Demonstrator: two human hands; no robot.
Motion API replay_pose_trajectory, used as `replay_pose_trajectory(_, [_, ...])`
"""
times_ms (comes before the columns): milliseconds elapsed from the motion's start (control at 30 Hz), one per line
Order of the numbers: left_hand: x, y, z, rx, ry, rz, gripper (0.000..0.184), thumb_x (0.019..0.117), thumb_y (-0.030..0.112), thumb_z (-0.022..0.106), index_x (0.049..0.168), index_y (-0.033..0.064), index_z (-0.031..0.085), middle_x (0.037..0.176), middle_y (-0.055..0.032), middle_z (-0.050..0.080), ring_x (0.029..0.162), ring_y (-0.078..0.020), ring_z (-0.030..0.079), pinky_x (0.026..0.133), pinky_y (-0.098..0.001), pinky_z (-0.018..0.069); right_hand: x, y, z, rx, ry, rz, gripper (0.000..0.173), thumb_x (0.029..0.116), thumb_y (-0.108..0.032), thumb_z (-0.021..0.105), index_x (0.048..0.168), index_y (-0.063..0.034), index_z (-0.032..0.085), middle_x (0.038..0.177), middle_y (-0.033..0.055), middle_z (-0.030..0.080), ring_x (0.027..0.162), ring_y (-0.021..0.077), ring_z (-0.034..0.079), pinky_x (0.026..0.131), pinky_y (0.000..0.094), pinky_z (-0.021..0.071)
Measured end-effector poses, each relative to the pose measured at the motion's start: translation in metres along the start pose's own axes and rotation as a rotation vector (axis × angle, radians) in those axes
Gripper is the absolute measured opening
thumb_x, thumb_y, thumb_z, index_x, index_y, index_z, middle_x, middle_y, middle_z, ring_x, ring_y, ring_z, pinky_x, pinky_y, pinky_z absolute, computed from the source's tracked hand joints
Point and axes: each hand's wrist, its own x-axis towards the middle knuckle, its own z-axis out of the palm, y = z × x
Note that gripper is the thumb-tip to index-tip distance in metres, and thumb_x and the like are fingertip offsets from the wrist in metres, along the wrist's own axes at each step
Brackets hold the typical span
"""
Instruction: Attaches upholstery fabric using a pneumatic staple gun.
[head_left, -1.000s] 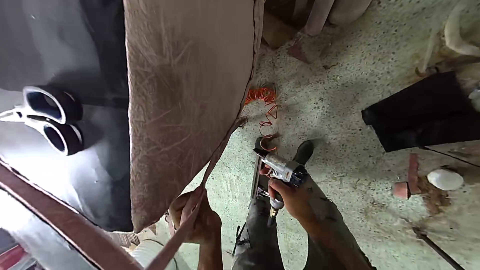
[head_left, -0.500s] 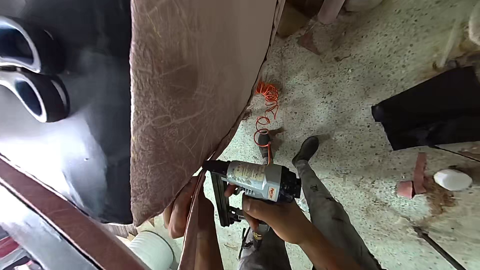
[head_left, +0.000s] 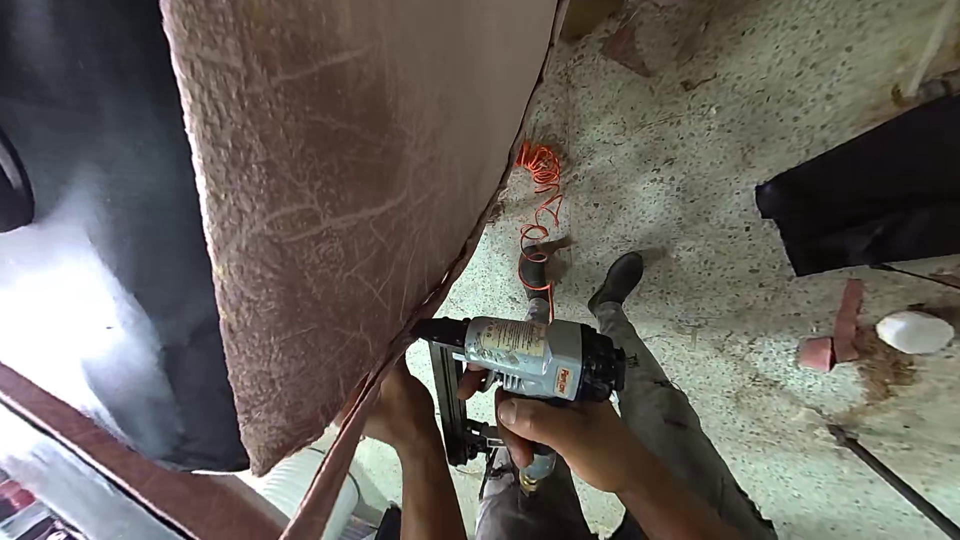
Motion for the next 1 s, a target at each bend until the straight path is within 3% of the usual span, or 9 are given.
replay_pose_trajectory(67, [0.003, 0.001, -0.007, 0.065, -0.127, -0.102, 0.011, 0.0919, 0.003, 0.070, 0.101, 0.0035, 0.064, 0.087, 0.0072, 0.071, 0.088, -0.0017, 0.070, 0.084, -0.0256, 0.0603, -0.001, 0.002, 0.003, 0.013, -0.015, 0.005, 0.020, 0.1013, -0.016, 0.061, 0.115, -0.0030, 0.066, 0.094, 0.0138, 0.070, 0.060, 0.0138, 0.063, 0.058, 0.0298, 0.0573])
replay_pose_trajectory(133, [0.006, 0.001, -0.014, 0.086, -0.214, -0.125, 0.005, 0.0952, 0.009, 0.067, 0.100, 0.0064, 0.066, 0.089, 0.0086, 0.071, 0.089, -0.0003, 0.069, 0.085, -0.0239, 0.0594, -0.001, 0.004, 0.007, 0.008, -0.006, 0.001, 0.022, 0.1016, -0.016, 0.060, 0.119, -0.0035, 0.066, 0.092, 0.0138, 0.070, 0.060, 0.0138, 0.062, 0.057, 0.0296, 0.0569])
replay_pose_trajectory(167, [0.007, 0.003, -0.017, 0.047, -0.248, -0.113, 0.005, 0.0963, 0.011, 0.068, 0.100, 0.0075, 0.068, 0.090, 0.0070, 0.072, 0.090, -0.0030, 0.070, 0.087, -0.0261, 0.0599, -0.002, 0.005, 0.009, 0.005, -0.003, -0.001, 0.022, 0.1017, -0.015, 0.060, 0.120, -0.0035, 0.066, 0.093, 0.0142, 0.070, 0.061, 0.0144, 0.063, 0.058, 0.0301, 0.0571])
replay_pose_trajectory(267, [0.008, 0.017, -0.020, -0.074, -0.330, -0.019, 0.010, 0.0962, 0.015, 0.071, 0.102, 0.0067, 0.071, 0.094, -0.0015, 0.076, 0.091, -0.0146, 0.073, 0.088, -0.0361, 0.0619, -0.002, 0.007, 0.012, 0.000, 0.031, -0.030, 0.020, 0.1020, -0.016, 0.060, 0.115, -0.0032, 0.068, 0.080, 0.0109, 0.066, 0.060, 0.0149, 0.062, 0.058, 0.0311, 0.0579])
replay_pose_trajectory(433, [0.011, 0.035, -0.020, 0.063, -0.295, 0.087, 0.018, 0.0916, 0.010, 0.077, 0.104, 0.0006, 0.068, 0.090, -0.0040, 0.074, 0.086, -0.0172, 0.074, 0.081, -0.0367, 0.0643, 0.003, 0.007, 0.013, 0.010, 0.016, -0.038, 0.023, 0.1015, -0.015, 0.060, 0.121, -0.0044, 0.067, 0.089, 0.0142, 0.068, 0.059, 0.0143, 0.061, 0.057, 0.0297, 0.0564])
replay_pose_trajectory(567, [0.006, 0.044, -0.017, 0.289, -0.185, 0.063, 0.013, 0.0885, 0.003, 0.076, 0.098, -0.0020, 0.068, 0.086, -0.0027, 0.074, 0.084, -0.0114, 0.074, 0.080, -0.0314, 0.0637, 0.003, 0.005, 0.012, 0.011, 0.012, -0.013, 0.022, 0.1015, -0.015, 0.059, 0.119, -0.0046, 0.068, 0.076, 0.0114, 0.064, 0.058, 0.0151, 0.061, 0.058, 0.0311, 0.0566])
replay_pose_trajectory(733, [0.003, 0.037, -0.011, 0.229, -0.141, 0.124, 0.010, 0.0862, -0.006, 0.072, 0.094, -0.0041, 0.066, 0.082, -0.0026, 0.072, 0.080, -0.0103, 0.073, 0.078, -0.0302, 0.0629, 0.007, 0.008, 0.011, 0.045, 0.000, -0.031, 0.022, 0.1018, -0.012, 0.058, 0.121, -0.0039, 0.066, 0.083, 0.0139, 0.068, 0.058, 0.0152, 0.061, 0.056, 0.0309, 0.0563])
replay_pose_trajectory(833, [0.002, 0.038, -0.008, 0.216, -0.129, 0.171, 0.014, 0.0850, -0.007, 0.073, 0.096, -0.0040, 0.065, 0.084, -0.0001, 0.071, 0.082, -0.0077, 0.072, 0.079, -0.0278, 0.0621, 0.009, 0.013, 0.014, 0.082, 0.005, -0.031, 0.021, 0.1010, -0.011, 0.058, 0.118, -0.0036, 0.068, 0.073, 0.0100, 0.063, 0.057, 0.0143, 0.060, 0.056, 0.0306, 0.0556])
replay_pose_trajectory(1000, [0.002, 0.037, -0.007, 0.214, -0.144, 0.202, 0.013, 0.0872, -0.006, 0.072, 0.097, -0.0032, 0.064, 0.085, 0.0029, 0.072, 0.083, -0.0051, 0.072, 0.080, -0.0254, 0.0624, 0.010, 0.022, 0.015, 0.076, 0.018, -0.030, 0.021, 0.1019, -0.011, 0.057, 0.117, -0.0020, 0.068, 0.078, 0.0107, 0.066, 0.058, 0.0138, 0.060, 0.056, 0.0299, 0.0557])
